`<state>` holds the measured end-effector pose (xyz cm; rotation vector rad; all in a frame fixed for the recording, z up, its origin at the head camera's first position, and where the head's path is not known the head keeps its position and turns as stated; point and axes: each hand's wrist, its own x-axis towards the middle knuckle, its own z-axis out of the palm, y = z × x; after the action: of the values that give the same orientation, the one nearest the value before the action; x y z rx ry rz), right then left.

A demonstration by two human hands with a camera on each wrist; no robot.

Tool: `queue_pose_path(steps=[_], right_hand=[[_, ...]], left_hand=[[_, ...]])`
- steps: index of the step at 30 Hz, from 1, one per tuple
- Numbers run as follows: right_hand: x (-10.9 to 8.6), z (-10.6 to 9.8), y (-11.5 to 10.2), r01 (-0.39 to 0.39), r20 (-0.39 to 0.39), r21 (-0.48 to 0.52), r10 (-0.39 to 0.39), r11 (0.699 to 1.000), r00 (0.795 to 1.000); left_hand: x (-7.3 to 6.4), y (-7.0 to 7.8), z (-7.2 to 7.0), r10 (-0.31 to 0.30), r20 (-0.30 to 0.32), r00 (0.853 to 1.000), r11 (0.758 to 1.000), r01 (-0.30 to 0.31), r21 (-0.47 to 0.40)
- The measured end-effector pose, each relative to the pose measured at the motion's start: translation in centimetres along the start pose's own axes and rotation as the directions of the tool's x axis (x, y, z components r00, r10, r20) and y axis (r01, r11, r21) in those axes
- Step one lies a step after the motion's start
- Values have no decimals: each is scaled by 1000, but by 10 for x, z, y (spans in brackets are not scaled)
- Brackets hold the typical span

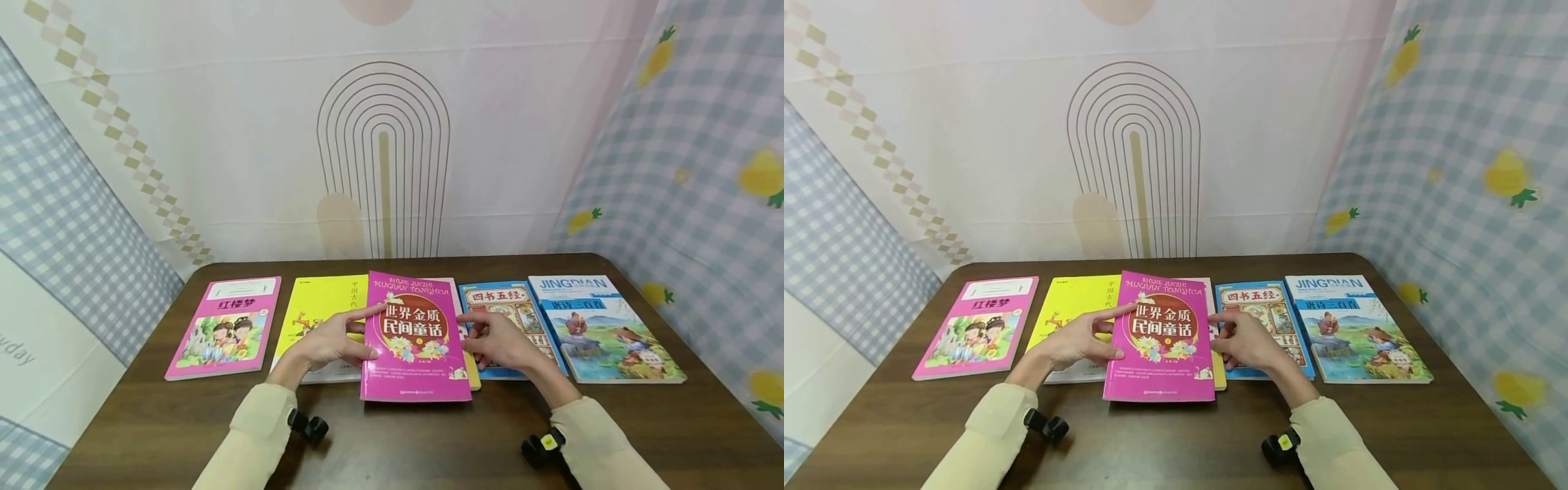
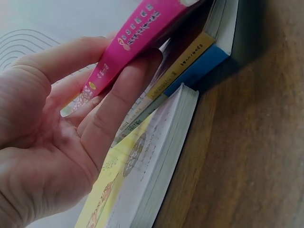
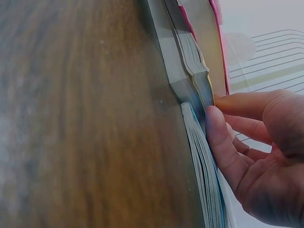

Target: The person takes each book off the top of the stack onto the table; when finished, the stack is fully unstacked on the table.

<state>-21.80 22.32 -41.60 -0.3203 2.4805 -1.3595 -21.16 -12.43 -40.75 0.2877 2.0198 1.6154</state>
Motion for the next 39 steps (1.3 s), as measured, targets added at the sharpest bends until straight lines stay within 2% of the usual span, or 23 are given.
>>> queue_pose_path(steps=[17,29,39], right_hand=[[0,-1,2,36,3,-18,-36,999,999],[-1,0,1,37,0,-23,-37,999,999],[-1,-1,0,41,-3,-34,-42,999,999]], left_hand=[[-23,14,-3,68,-22,997,998,-68,-6],[-42,21,-8,140,21,990,990,-139,-35],[-64,24,-11,135,15,991,990,-135,-39]])
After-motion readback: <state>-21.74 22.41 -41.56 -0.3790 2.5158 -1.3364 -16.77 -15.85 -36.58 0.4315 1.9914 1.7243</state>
